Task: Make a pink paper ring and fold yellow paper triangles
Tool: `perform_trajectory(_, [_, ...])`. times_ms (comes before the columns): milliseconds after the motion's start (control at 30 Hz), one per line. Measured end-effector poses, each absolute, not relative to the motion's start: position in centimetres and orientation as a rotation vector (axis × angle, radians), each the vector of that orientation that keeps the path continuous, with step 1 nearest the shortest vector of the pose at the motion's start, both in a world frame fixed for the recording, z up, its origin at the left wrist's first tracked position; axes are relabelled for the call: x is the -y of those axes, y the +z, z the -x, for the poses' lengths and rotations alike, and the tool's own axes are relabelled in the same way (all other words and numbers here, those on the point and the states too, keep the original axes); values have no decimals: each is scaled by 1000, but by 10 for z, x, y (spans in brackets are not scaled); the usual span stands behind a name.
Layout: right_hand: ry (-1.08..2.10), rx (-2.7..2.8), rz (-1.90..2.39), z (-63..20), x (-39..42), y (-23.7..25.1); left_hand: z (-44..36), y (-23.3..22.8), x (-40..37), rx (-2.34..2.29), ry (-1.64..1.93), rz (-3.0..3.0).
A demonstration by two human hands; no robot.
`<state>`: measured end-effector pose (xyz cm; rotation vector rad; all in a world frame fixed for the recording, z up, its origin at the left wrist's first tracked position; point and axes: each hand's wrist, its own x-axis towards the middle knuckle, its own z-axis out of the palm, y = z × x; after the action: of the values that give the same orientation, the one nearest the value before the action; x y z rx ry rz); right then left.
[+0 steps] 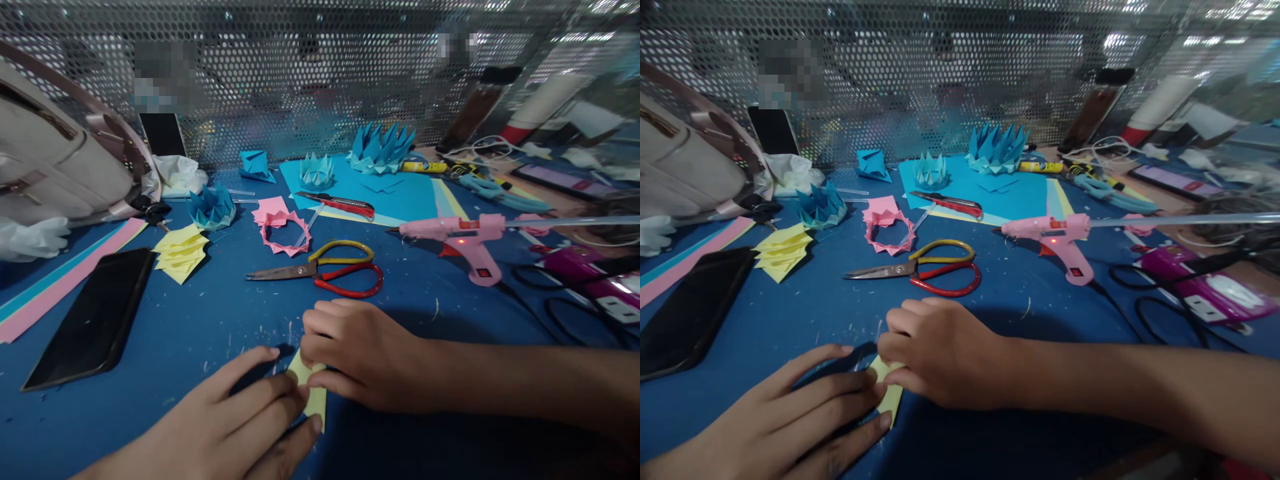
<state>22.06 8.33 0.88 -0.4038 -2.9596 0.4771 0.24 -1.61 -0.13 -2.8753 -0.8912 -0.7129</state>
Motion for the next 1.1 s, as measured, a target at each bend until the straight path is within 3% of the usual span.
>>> perform_trajectory(1100, [516, 2900, 390, -221, -83, 7, -8, 3, 10, 904, -659, 2911])
